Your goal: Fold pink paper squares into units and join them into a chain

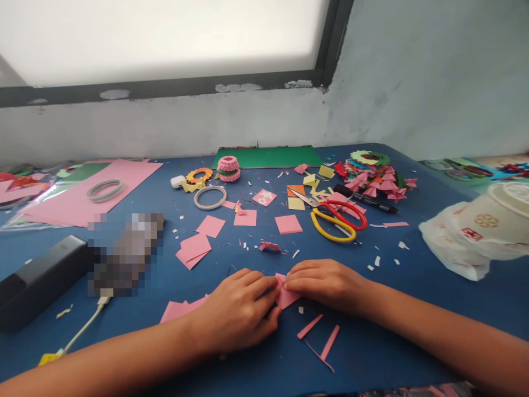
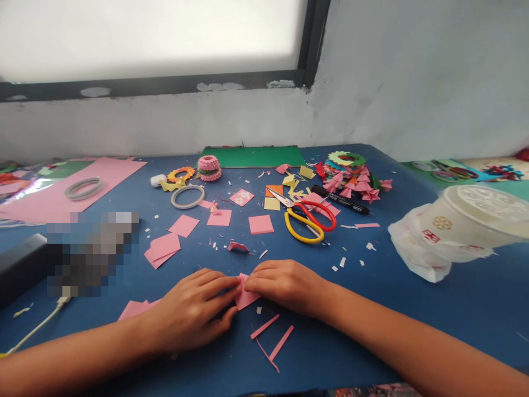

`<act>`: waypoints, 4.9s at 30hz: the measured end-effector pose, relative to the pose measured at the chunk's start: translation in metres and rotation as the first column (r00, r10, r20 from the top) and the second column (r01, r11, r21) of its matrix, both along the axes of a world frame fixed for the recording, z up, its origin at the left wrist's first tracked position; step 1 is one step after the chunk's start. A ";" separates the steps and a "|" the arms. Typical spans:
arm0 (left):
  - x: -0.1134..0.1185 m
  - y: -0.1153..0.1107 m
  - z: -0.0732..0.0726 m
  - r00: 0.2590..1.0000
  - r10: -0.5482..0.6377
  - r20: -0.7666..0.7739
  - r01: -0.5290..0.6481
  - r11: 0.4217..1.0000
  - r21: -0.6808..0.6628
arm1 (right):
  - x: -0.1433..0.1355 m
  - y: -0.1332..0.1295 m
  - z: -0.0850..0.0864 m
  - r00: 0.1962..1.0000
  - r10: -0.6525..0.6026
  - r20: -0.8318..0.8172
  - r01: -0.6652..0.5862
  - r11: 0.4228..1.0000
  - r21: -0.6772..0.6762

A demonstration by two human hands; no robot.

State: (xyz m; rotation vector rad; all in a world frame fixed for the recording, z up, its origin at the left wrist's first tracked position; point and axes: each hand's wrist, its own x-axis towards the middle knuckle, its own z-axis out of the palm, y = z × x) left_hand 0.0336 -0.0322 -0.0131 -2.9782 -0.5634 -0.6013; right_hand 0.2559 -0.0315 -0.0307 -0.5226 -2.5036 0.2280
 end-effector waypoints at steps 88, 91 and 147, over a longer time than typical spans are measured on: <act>-0.006 0.012 -0.001 0.995 -0.104 -0.011 0.102 0.989 -0.108 | -0.004 0.002 -0.008 0.989 -0.085 -0.118 0.063 0.982 -0.176; -0.006 0.011 -0.004 0.994 -0.108 0.029 0.110 0.990 -0.091 | -0.004 0.002 -0.008 0.986 -0.105 -0.126 0.083 0.982 -0.169; -0.003 -0.001 0.004 0.993 0.021 0.115 0.003 0.979 -0.204 | 0.001 0.001 0.003 0.993 -0.115 0.013 0.112 0.928 -0.354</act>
